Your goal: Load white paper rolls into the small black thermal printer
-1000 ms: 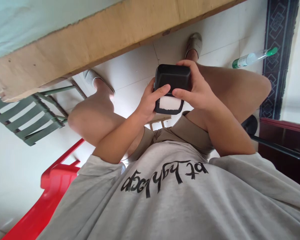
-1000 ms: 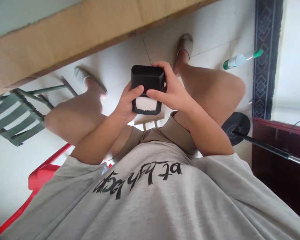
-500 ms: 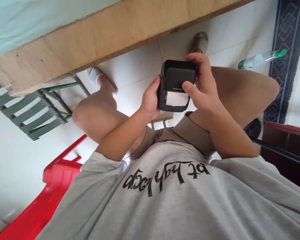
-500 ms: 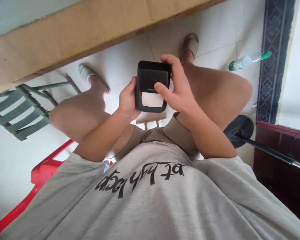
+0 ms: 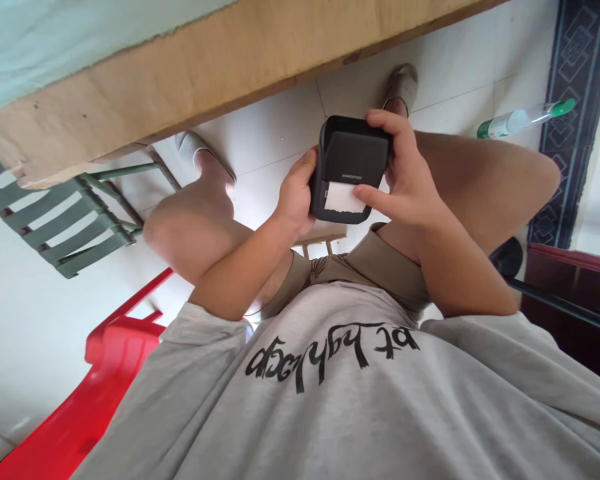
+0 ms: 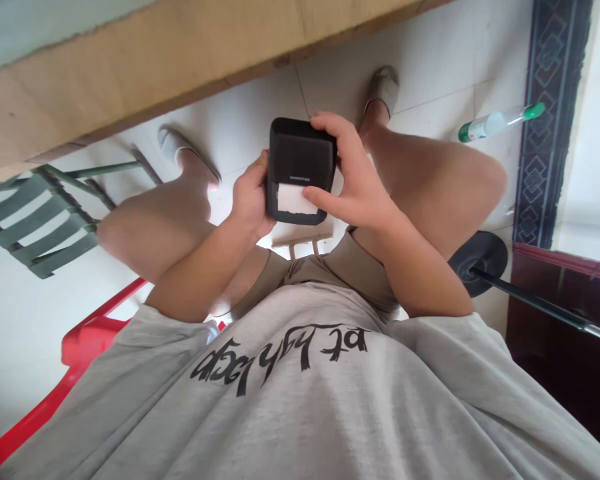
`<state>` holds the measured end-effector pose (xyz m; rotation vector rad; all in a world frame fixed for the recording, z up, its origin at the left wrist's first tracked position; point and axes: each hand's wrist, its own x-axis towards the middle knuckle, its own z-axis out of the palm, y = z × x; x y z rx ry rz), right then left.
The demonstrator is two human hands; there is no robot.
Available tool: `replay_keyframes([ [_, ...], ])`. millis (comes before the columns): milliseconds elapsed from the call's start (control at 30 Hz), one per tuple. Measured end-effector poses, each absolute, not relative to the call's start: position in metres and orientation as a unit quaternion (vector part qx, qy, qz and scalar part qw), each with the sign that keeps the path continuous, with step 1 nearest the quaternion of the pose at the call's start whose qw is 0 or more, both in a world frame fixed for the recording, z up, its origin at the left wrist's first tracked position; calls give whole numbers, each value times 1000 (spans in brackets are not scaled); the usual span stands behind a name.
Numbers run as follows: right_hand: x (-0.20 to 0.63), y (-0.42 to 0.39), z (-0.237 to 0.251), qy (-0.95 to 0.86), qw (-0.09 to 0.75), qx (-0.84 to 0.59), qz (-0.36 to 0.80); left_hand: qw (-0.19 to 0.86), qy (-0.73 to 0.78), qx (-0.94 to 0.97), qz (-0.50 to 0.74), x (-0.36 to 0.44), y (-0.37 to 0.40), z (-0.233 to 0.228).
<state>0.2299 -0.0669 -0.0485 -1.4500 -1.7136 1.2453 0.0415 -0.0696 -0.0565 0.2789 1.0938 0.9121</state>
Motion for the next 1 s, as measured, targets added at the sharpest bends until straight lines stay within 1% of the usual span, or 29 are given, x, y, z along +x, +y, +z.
replay_keyframes([
  [100, 230, -67, -43, -644, 279, -539, 465, 762, 489, 117, 409, 43, -68, -54],
  [200, 232, -67, -35, -665, 296, -563, 391, 778, 473, 130, 392, 45, -70, -56],
  [267, 233, -67, -33, -666, 339, -589, 307, 782, 475, 144, 377, 44, -72, -60],
  [333, 233, -67, -36, -640, 404, -609, 238, 781, 483, 156, 364, 42, -75, -65],
  [400, 232, -67, -40, -606, 461, -612, 214, 782, 488, 161, 353, 41, -77, -68],
  [467, 230, -69, -42, -601, 471, -611, 208, 783, 489, 161, 350, 41, -77, -69],
  [500, 229, -70, -42, -615, 446, -617, 205, 783, 488, 161, 352, 41, -77, -69],
  [533, 227, -71, -41, -635, 404, -627, 201, 782, 486, 161, 355, 41, -77, -69],
  [633, 222, -72, -36, -687, 225, -655, 220, 776, 485, 167, 365, 43, -77, -69],
  [700, 220, -72, -35, -699, 138, -657, 249, 769, 492, 174, 368, 44, -77, -71],
  [800, 218, -72, -37, -712, 90, -639, 277, 756, 507, 177, 374, 43, -78, -72],
  [933, 221, -70, -44, -718, 62, -629, 292, 749, 520, 198, 361, 41, -80, -72],
  [1000, 226, -69, -43, -710, 61, -629, 310, 752, 524, 197, 348, 41, -81, -73],
])
